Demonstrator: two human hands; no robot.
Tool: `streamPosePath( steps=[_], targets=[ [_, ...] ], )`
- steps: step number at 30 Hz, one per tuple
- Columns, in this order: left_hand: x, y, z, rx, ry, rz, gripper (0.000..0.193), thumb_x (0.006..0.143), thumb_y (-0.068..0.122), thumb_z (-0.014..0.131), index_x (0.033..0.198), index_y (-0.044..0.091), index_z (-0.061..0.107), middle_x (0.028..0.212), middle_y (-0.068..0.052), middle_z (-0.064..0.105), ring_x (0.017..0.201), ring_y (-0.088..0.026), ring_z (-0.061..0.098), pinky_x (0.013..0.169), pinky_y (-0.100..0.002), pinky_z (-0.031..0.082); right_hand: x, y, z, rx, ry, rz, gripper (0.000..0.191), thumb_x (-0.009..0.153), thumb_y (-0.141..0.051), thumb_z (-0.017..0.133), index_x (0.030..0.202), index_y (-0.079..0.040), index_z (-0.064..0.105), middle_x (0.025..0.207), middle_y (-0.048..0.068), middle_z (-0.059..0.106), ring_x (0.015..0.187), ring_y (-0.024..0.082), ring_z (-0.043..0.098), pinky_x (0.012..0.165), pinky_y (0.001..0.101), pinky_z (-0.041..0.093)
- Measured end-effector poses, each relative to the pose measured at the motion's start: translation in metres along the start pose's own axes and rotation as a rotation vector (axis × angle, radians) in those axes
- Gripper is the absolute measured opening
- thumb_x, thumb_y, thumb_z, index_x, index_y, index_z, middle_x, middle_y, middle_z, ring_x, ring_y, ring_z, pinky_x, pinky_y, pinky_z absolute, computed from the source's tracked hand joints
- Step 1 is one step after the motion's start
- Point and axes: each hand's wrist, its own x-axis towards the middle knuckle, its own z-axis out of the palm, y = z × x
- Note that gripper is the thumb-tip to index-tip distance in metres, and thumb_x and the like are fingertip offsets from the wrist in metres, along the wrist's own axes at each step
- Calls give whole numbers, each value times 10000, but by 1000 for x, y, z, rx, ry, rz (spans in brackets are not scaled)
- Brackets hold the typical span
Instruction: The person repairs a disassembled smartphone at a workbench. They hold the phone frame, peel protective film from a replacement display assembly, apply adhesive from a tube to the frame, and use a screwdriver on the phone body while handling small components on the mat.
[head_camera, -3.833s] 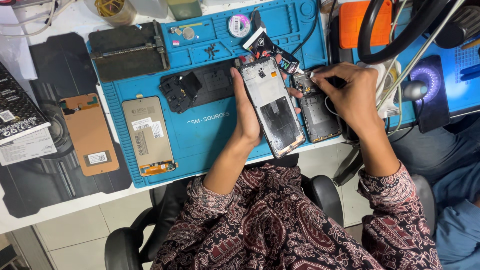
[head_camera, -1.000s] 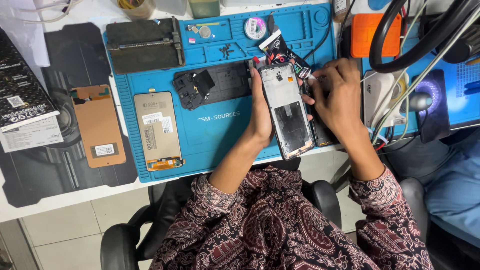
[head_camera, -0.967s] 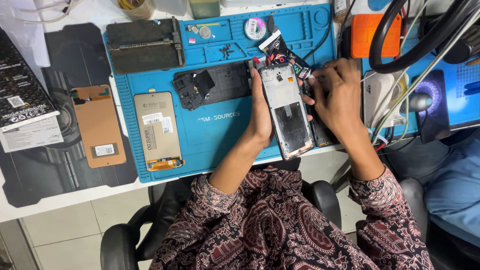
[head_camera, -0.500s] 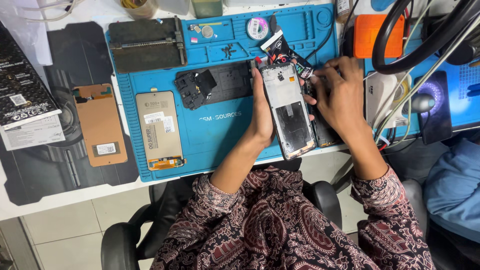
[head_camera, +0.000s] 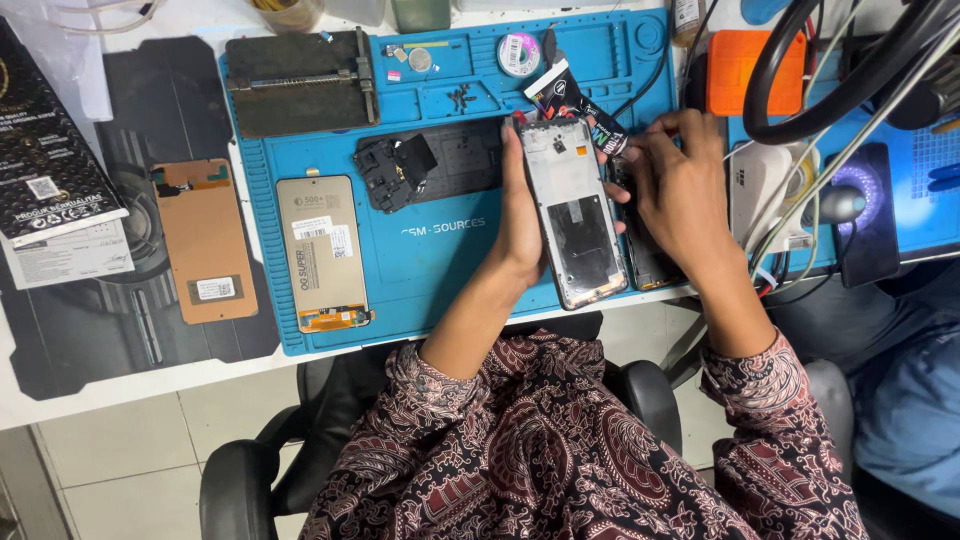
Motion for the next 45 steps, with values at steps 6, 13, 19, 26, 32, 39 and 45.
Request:
streamPosePath(
  steps=[6, 13, 19, 26, 32, 39, 45],
  targets=[
    [-16, 27, 15, -58, -62, 128, 993, 975, 828, 238, 1470, 7, 496, 1243, -145, 605, 945, -296, 667, 785, -499, 625, -16, -34, -35, 121, 77, 18, 145, 1054, 0, 688, 1194, 33, 675, 1201, 176, 600, 1132, 351, 589, 983, 410, 480],
    [-56, 85, 45, -294, -170, 176, 1145, 898, 907, 211, 1353, -105, 495, 1189, -207, 582, 1007, -328, 648, 878, -508, 600, -31, -80, -46, 507, 221, -141, 237, 1136, -148, 567, 1213, 69, 623, 1122, 206, 668, 1052, 319, 658, 965, 380, 517],
    [-102, 105, 62, -181, -285, 222, 1089, 979, 880, 192, 1346, -94, 514, 1171, -187, 615, 1074, -301, 661, 919, -484, 601, -19, -102, -43, 548, 311, -231, 285, 1180, -205, 510, 1152, 51, 632, 1056, 206, 689, 954, 303, 685, 857, 363, 559],
    [-135, 113, 64, 86, -121, 185, 953, 1096, 748, 155, 1496, -67, 446, 1317, -220, 590, 1109, -266, 629, 1015, -402, 559, -2, -112, -54, 382, 278, -434, 332, 1101, -303, 519, 1095, 8, 636, 1084, 197, 628, 1001, 347, 648, 857, 421, 540],
    [-145, 114, 65, 276, -108, 79, 950, 1059, 724, 134, 1566, -26, 424, 1435, -195, 578, 1288, -259, 604, 1123, -402, 522, -6, -96, -57, 224, 150, -605, 325, 1024, -406, 623, 1126, -115, 724, 1220, 180, 569, 1046, 368, 599, 877, 469, 520],
    [-151, 118, 72, 341, -148, -17, 969, 1034, 727, 115, 1546, -33, 430, 1438, -191, 586, 1320, -276, 602, 1120, -421, 536, -3, -88, -57, 163, 115, -686, 472, 1085, -477, 487, 1131, -74, 728, 1234, 214, 517, 1014, 373, 599, 831, 459, 516],
    [-148, 118, 74, 465, -150, 24, 1000, 1026, 742, 96, 1566, -29, 435, 1402, -197, 595, 1268, -268, 615, 1082, -404, 553, 11, -91, -52, 165, 227, -705, 664, 1119, -507, 342, 1090, 32, 728, 1210, 256, 548, 1006, 391, 604, 813, 450, 519]
  ],
)
